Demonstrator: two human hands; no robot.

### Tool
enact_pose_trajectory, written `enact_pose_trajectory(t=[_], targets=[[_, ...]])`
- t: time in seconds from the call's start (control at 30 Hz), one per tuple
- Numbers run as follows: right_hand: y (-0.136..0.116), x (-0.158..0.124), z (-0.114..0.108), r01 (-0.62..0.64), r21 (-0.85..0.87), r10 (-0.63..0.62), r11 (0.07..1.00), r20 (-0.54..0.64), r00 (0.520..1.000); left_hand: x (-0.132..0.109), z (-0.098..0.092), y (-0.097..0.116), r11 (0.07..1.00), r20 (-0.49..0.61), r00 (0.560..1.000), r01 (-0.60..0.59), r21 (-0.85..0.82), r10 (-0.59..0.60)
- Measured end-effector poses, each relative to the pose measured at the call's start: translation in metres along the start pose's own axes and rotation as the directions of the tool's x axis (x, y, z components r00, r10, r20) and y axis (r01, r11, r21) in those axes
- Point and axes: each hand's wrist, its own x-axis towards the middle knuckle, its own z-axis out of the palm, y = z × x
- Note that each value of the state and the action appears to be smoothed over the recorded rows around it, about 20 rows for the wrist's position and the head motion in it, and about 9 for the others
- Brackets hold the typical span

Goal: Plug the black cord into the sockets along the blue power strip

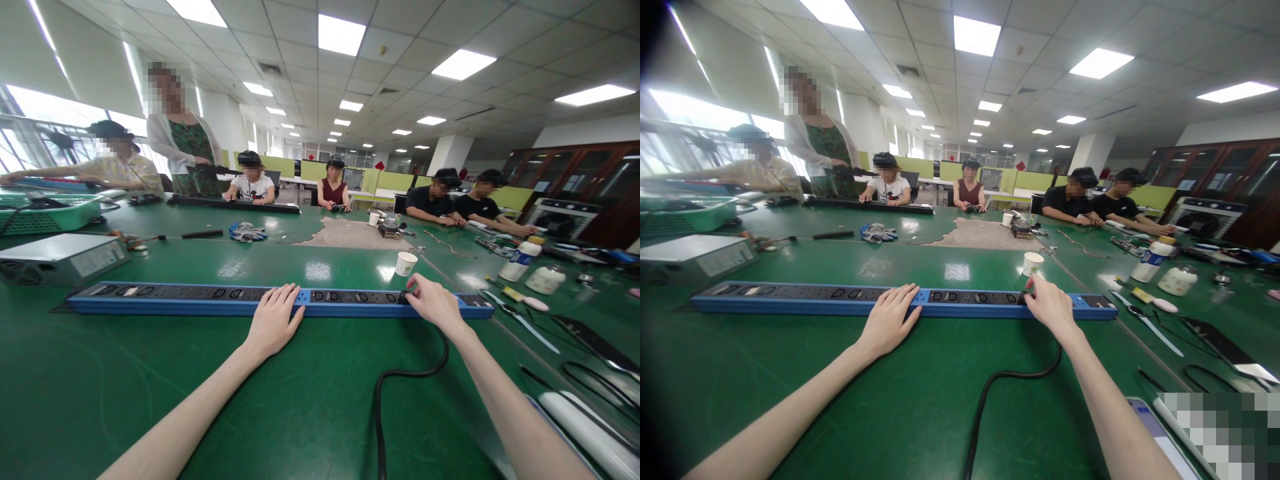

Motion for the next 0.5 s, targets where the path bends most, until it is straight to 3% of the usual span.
enact_pose_trajectory(t=[0.13, 0.23, 0.33, 0.5], targets=[[0.013, 0.012, -0.019, -0.056, 0.133, 0.076, 0.989, -0.154, 0.985, 0.001, 0.001, 0.0, 1.0, -0.001, 1.0, -0.001, 0.001, 0.001], [0.038, 0.022, -0.035, -0.006, 0.241, 0.073, 0.971, -0.273, 0.959, 0.001, 0.002, -0.001, 1.0, 0.002, 1.0, -0.003, 0.006, 0.003], [0.075, 0.028, -0.039, -0.006, 0.255, 0.07, 0.967, -0.242, 0.968, 0.001, 0.003, 0.0, 1.0, 0.004, 1.0, -0.001, 0.003, 0.001], [0.133, 0.024, -0.019, -0.115, 0.103, 0.129, 0.988, -0.145, 0.981, 0.001, 0.002, 0.0, 1.0, 0.007, 1.0, -0.003, 0.001, 0.003]])
